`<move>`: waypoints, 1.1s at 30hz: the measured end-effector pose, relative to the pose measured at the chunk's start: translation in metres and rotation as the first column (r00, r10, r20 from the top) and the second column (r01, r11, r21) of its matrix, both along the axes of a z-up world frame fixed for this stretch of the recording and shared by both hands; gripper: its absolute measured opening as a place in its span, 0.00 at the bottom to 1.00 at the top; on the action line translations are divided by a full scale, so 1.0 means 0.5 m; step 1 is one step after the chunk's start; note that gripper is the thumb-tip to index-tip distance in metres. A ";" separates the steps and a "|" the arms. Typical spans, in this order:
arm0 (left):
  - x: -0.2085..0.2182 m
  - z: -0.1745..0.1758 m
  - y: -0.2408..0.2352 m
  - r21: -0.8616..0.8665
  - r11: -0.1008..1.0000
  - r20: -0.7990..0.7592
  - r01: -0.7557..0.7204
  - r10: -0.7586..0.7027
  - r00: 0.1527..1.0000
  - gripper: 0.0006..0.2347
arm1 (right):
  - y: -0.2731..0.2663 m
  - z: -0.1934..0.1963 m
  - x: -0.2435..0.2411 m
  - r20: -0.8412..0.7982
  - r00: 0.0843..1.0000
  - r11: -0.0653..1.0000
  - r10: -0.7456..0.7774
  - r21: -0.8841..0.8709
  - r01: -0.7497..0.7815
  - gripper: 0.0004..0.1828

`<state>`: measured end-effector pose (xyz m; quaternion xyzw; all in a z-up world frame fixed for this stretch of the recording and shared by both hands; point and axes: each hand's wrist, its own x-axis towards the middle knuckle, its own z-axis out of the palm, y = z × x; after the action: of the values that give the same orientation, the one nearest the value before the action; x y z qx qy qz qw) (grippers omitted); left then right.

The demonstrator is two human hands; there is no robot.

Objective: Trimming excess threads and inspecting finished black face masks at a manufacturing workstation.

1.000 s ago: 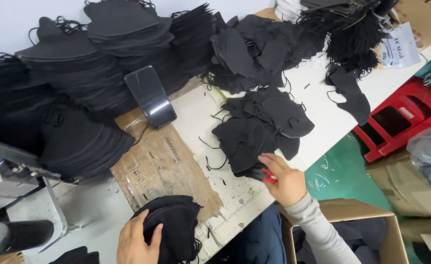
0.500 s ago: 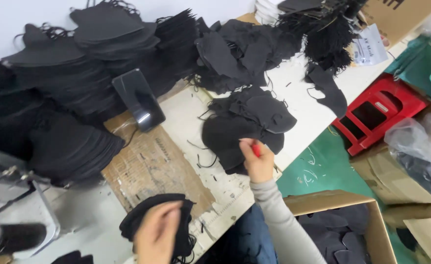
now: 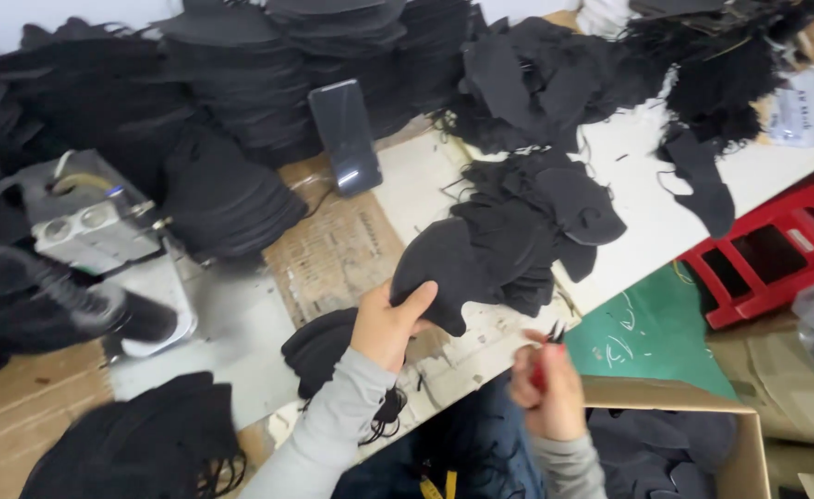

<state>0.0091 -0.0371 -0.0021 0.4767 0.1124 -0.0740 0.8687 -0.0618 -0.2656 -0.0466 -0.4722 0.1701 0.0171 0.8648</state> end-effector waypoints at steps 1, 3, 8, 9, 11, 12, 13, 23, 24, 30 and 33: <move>-0.002 0.016 0.007 -0.023 0.999 -0.041 0.044 -0.045 0.998 0.11 | -0.013 0.026 -0.004 0.051 0.997 0.997 -0.051 -0.060 0.054 0.20; -0.012 0.011 0.014 0.062 0.996 0.017 0.070 -0.071 0.997 0.11 | -0.026 0.055 -0.023 0.192 0.981 0.996 -0.009 -0.084 0.026 0.20; -0.039 0.035 0.018 0.361 0.930 0.229 0.075 -0.166 0.959 0.12 | -0.008 0.126 -0.053 0.374 0.839 0.703 0.397 -0.711 -0.016 0.17; -0.046 0.044 0.019 0.407 0.910 0.236 0.082 -0.192 0.952 0.12 | 0.008 0.149 -0.046 0.338 0.807 0.496 0.485 -0.866 0.065 0.18; -0.056 0.054 0.020 0.453 0.887 0.238 0.089 -0.217 0.947 0.12 | 0.031 0.180 -0.035 0.276 0.781 0.258 0.561 -0.954 0.152 0.19; -0.060 0.055 0.019 0.419 0.898 0.203 0.136 -0.239 0.950 0.12 | 0.037 0.189 -0.033 0.298 0.753 0.195 0.587 -0.955 0.225 0.21; -0.062 0.056 0.020 0.383 0.906 0.171 0.180 -0.261 0.950 0.13 | 0.045 0.197 -0.028 0.317 0.722 0.134 0.614 -0.944 0.301 0.22; -0.071 0.057 0.018 0.048 0.951 0.036 0.304 -0.306 0.951 0.15 | 0.039 0.182 -0.040 0.315 0.674 0.163 0.668 -0.946 0.280 0.24; -0.072 0.055 0.019 0.016 0.950 0.021 0.313 -0.313 0.950 0.16 | 0.040 0.179 -0.040 0.318 0.676 0.171 0.665 -0.946 0.277 0.24; -0.074 0.048 0.025 -0.033 0.937 -0.015 0.347 -0.348 0.937 0.16 | 0.045 0.171 -0.044 0.341 0.675 0.230 0.654 -0.940 0.253 0.24; -0.079 0.055 0.026 -0.042 0.930 -0.038 0.366 -0.368 0.929 0.16 | 0.047 0.167 -0.051 0.355 0.678 0.235 0.643 -0.935 0.266 0.23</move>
<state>-0.0304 -0.0241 0.0252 0.4728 0.0398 -0.2477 0.8447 -0.0875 -0.2420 0.0369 -0.8768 -0.2631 -0.1506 0.3733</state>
